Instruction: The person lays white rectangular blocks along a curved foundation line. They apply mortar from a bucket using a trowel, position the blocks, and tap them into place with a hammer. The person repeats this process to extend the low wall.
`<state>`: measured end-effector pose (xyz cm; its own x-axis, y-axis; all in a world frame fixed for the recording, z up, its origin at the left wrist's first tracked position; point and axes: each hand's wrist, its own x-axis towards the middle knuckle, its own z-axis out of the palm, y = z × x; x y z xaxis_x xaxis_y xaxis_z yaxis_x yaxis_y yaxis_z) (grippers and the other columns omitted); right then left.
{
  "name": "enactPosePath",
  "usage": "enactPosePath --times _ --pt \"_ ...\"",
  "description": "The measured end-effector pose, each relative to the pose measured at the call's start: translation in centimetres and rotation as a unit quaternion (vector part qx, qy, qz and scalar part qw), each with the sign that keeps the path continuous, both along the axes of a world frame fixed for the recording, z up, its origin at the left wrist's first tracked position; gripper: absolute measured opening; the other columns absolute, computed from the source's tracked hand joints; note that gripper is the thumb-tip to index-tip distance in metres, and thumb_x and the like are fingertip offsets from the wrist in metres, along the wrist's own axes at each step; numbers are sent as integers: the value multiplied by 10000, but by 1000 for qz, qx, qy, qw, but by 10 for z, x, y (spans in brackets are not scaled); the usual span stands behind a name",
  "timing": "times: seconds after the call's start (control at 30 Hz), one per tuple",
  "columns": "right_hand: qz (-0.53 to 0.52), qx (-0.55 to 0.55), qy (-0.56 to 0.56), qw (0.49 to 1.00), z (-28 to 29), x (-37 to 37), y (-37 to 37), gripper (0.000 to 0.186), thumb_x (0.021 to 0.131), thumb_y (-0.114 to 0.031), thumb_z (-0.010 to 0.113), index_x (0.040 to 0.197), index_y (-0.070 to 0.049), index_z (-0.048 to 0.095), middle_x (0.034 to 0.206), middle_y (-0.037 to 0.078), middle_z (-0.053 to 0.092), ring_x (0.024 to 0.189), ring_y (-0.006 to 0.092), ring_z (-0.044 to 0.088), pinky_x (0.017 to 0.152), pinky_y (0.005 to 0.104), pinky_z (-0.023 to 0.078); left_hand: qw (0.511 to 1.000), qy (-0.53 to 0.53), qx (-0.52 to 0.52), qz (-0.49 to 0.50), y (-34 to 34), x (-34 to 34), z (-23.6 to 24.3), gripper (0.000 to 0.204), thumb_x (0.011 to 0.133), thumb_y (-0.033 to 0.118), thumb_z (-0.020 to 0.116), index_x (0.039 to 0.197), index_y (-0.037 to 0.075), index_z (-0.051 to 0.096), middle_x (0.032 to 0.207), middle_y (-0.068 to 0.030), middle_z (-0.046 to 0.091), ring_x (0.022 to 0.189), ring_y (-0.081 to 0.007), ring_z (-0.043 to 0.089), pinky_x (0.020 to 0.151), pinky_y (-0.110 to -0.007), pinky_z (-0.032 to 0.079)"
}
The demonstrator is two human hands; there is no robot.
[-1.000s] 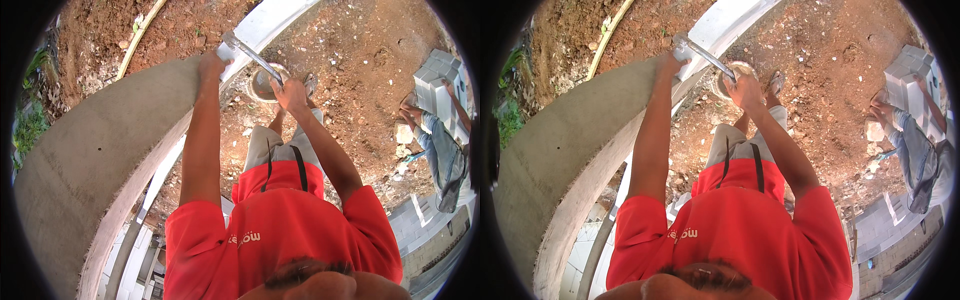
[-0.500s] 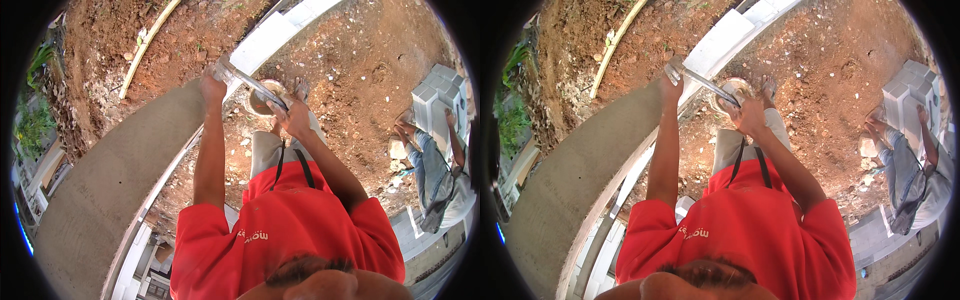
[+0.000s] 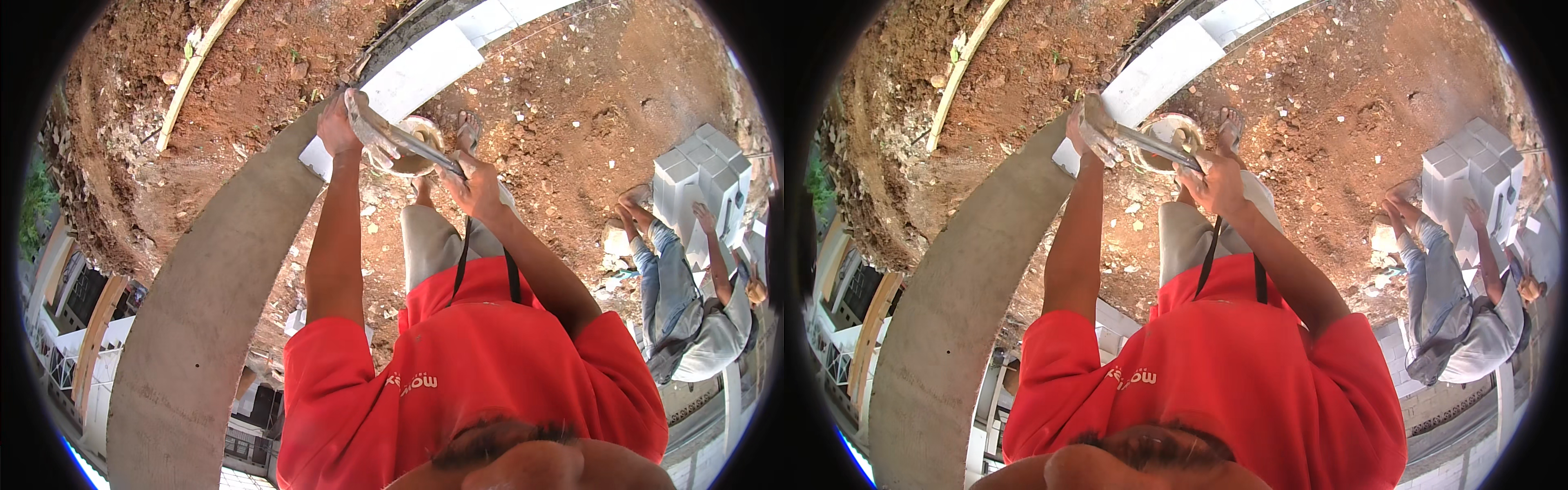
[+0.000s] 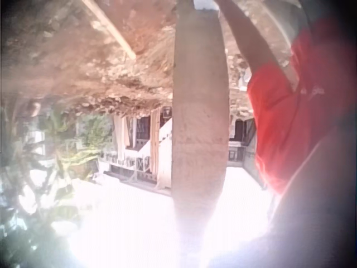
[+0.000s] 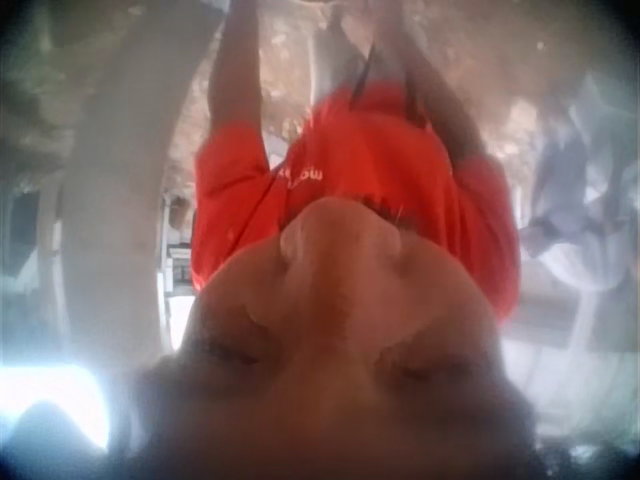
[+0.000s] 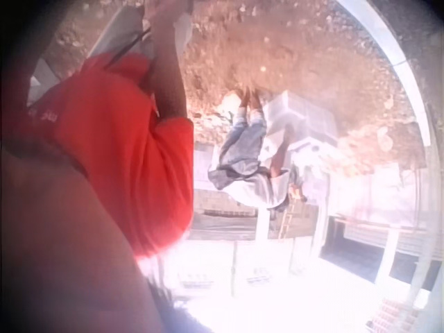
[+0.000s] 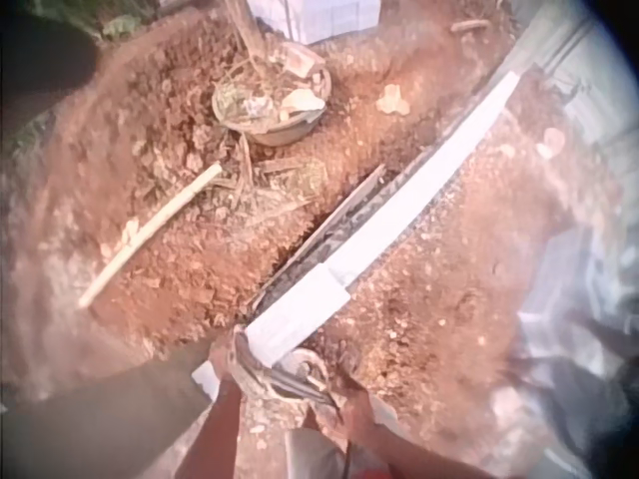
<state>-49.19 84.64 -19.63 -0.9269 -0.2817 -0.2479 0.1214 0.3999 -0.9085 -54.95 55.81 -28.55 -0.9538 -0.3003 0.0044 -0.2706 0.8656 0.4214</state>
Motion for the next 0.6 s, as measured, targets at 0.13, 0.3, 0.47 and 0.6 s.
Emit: enactPosePath --times 0.13,0.3,0.47,0.6 --pt "23 62 3 998 -24 -10 8 106 909 -106 763 933 -59 671 669 73 605 575 204 590 557 341 494 999 -17 -28 5 10 -16 8 461 1095 421 423 1034 100 749 976 -137 737 934 -361 680 837 -492 496" --pt "11 98 12 995 2 -29 4 191 944 -237 717 943 -52 672 685 164 628 599 334 635 563 403 505 999 -7 -29 -12 6 -12 4 446 1091 403 433 1002 101 748 952 -133 727 904 -360 671 796 -494 483" --pt "24 118 -69 990 -29 -23 24 221 927 -240 725 1007 -35 699 678 182 632 607 347 651 564 430 509 1000 -18 -22 -5 10 -15 7 431 1093 386 433 1012 101 746 959 -129 728 918 -364 673 811 -503 486" --pt "9 144 -2 990 8 -32 19 348 885 -292 774 1115 -41 707 693 190 643 652 401 684 573 461 531 999 -22 -37 -8 7 -12 1 444 1109 382 403 1044 104 744 1009 -128 739 949 -368 678 836 -513 494"
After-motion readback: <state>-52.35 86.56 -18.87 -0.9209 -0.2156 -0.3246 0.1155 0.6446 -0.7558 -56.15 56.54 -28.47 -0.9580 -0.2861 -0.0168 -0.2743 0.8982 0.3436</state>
